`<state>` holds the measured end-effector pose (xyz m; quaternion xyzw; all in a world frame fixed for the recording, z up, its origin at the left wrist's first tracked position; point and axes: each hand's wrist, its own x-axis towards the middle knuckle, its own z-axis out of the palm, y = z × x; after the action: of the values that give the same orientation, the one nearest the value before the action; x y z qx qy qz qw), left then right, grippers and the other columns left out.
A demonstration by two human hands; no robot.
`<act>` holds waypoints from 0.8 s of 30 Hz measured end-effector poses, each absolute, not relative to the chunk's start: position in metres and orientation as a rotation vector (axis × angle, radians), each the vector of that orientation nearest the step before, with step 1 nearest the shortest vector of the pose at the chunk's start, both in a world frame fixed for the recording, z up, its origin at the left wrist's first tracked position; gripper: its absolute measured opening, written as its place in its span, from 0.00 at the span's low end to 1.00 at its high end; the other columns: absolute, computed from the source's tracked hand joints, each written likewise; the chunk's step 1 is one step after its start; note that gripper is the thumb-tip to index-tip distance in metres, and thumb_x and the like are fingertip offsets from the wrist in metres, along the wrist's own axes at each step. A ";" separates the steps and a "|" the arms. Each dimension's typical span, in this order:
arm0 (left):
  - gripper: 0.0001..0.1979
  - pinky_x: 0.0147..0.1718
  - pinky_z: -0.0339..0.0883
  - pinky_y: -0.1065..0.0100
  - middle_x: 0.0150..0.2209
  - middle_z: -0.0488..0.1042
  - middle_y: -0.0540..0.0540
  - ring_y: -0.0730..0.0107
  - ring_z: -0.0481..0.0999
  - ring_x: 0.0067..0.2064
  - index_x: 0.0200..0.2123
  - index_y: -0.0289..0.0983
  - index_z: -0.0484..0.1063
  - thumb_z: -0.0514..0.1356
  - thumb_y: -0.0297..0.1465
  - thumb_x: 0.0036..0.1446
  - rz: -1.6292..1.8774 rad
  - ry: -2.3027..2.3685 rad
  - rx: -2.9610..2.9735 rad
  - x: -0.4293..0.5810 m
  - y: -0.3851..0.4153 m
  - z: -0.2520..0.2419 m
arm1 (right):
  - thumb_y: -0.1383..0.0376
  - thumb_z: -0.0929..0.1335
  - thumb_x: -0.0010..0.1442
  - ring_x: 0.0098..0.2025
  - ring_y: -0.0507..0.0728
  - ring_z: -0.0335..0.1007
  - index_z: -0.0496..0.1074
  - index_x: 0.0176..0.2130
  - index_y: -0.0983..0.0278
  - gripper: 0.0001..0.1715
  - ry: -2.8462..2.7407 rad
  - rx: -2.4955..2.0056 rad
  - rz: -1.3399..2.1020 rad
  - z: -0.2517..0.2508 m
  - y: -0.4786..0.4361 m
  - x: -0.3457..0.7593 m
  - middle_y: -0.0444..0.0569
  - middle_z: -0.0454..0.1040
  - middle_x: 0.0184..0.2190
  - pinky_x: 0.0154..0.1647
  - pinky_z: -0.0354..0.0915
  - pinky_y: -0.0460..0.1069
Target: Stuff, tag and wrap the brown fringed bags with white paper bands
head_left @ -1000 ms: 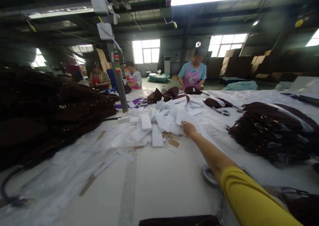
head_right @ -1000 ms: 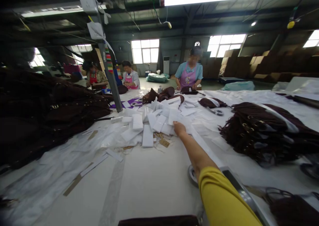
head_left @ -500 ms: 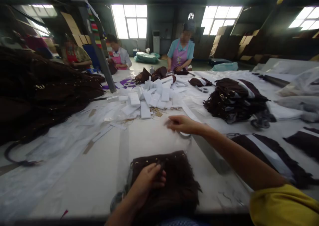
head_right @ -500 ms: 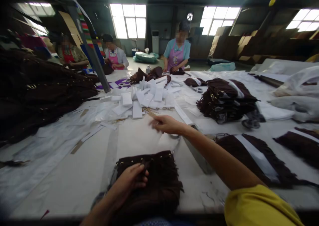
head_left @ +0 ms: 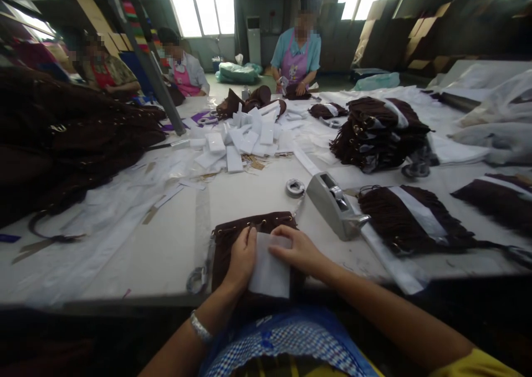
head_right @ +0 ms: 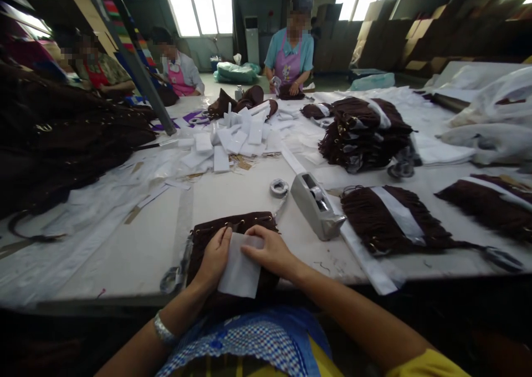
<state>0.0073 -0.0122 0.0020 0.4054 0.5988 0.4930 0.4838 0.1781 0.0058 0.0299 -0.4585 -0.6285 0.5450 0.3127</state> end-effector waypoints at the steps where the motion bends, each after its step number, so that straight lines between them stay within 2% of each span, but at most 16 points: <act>1: 0.19 0.41 0.64 0.67 0.36 0.75 0.46 0.63 0.72 0.40 0.37 0.37 0.73 0.58 0.47 0.59 1.216 1.480 1.037 0.009 -0.015 0.000 | 0.59 0.74 0.51 0.35 0.55 0.70 0.72 0.40 0.62 0.17 -1.433 -1.168 1.588 0.024 -0.003 0.175 0.45 0.75 0.34 0.37 0.65 0.48; 4: 0.19 0.41 0.65 0.67 0.36 0.75 0.46 0.63 0.72 0.39 0.38 0.37 0.73 0.56 0.47 0.61 1.222 1.511 1.130 0.010 -0.024 -0.004 | 0.55 0.76 0.50 0.38 0.57 0.72 0.72 0.43 0.64 0.24 -0.942 -0.983 1.966 0.010 -0.024 0.172 0.48 0.77 0.37 0.42 0.67 0.50; 7: 0.20 0.36 0.66 0.69 0.34 0.75 0.46 0.64 0.73 0.37 0.37 0.36 0.73 0.55 0.47 0.62 1.166 1.510 1.168 0.006 -0.025 -0.004 | 0.53 0.77 0.49 0.38 0.58 0.74 0.76 0.40 0.68 0.25 -0.976 -1.002 2.030 0.003 -0.032 0.181 0.52 0.78 0.36 0.44 0.67 0.52; 9: 0.20 0.28 0.64 0.71 0.29 0.74 0.47 0.68 0.72 0.31 0.33 0.35 0.73 0.57 0.48 0.60 1.081 1.495 1.174 -0.002 -0.020 0.001 | 0.52 0.76 0.49 0.35 0.57 0.73 0.77 0.37 0.69 0.24 -1.101 -1.117 1.960 0.002 -0.030 0.190 0.51 0.79 0.34 0.39 0.67 0.51; 11: 0.21 0.19 0.58 0.74 0.24 0.72 0.49 0.73 0.68 0.22 0.28 0.35 0.72 0.59 0.49 0.58 0.974 1.475 1.169 -0.012 -0.012 0.008 | 0.53 0.75 0.51 0.31 0.55 0.71 0.78 0.35 0.68 0.21 -1.246 -1.226 1.907 0.003 -0.026 0.198 0.49 0.78 0.31 0.33 0.65 0.48; 13: 0.22 0.15 0.52 0.75 0.21 0.71 0.50 0.77 0.64 0.17 0.25 0.35 0.70 0.61 0.49 0.56 0.883 1.453 1.160 -0.020 -0.003 0.018 | 0.56 0.74 0.51 0.27 0.54 0.68 0.77 0.31 0.68 0.16 -1.427 -1.298 1.892 0.005 -0.021 0.203 0.47 0.77 0.27 0.28 0.62 0.46; 17: 0.21 0.14 0.52 0.77 0.21 0.72 0.50 0.80 0.64 0.17 0.26 0.34 0.71 0.62 0.48 0.55 0.810 1.388 1.128 -0.020 0.005 0.036 | 0.60 0.71 0.52 0.25 0.53 0.66 0.76 0.27 0.68 0.12 -1.653 -1.335 1.740 0.007 -0.011 0.194 0.45 0.74 0.24 0.24 0.58 0.45; 20: 0.22 0.14 0.54 0.78 0.24 0.74 0.48 0.81 0.64 0.17 0.29 0.33 0.72 0.61 0.49 0.56 0.794 1.338 1.078 -0.010 -0.006 0.041 | 0.53 0.72 0.53 0.27 0.53 0.66 0.76 0.29 0.68 0.18 -1.497 -1.271 1.687 0.003 -0.004 0.176 0.46 0.75 0.25 0.27 0.59 0.46; 24: 0.24 0.17 0.61 0.77 0.26 0.75 0.47 0.80 0.67 0.19 0.31 0.33 0.72 0.61 0.51 0.54 0.813 1.302 0.946 0.002 -0.029 0.035 | 0.46 0.74 0.50 0.24 0.51 0.63 0.70 0.24 0.67 0.27 -1.155 -1.086 1.874 -0.007 -0.003 0.157 0.44 0.71 0.21 0.27 0.58 0.46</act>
<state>0.0017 -0.0286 0.0347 0.4116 0.5662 0.3538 0.6204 0.1573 -0.0034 -0.0074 -0.4167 -0.4429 0.7188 0.3369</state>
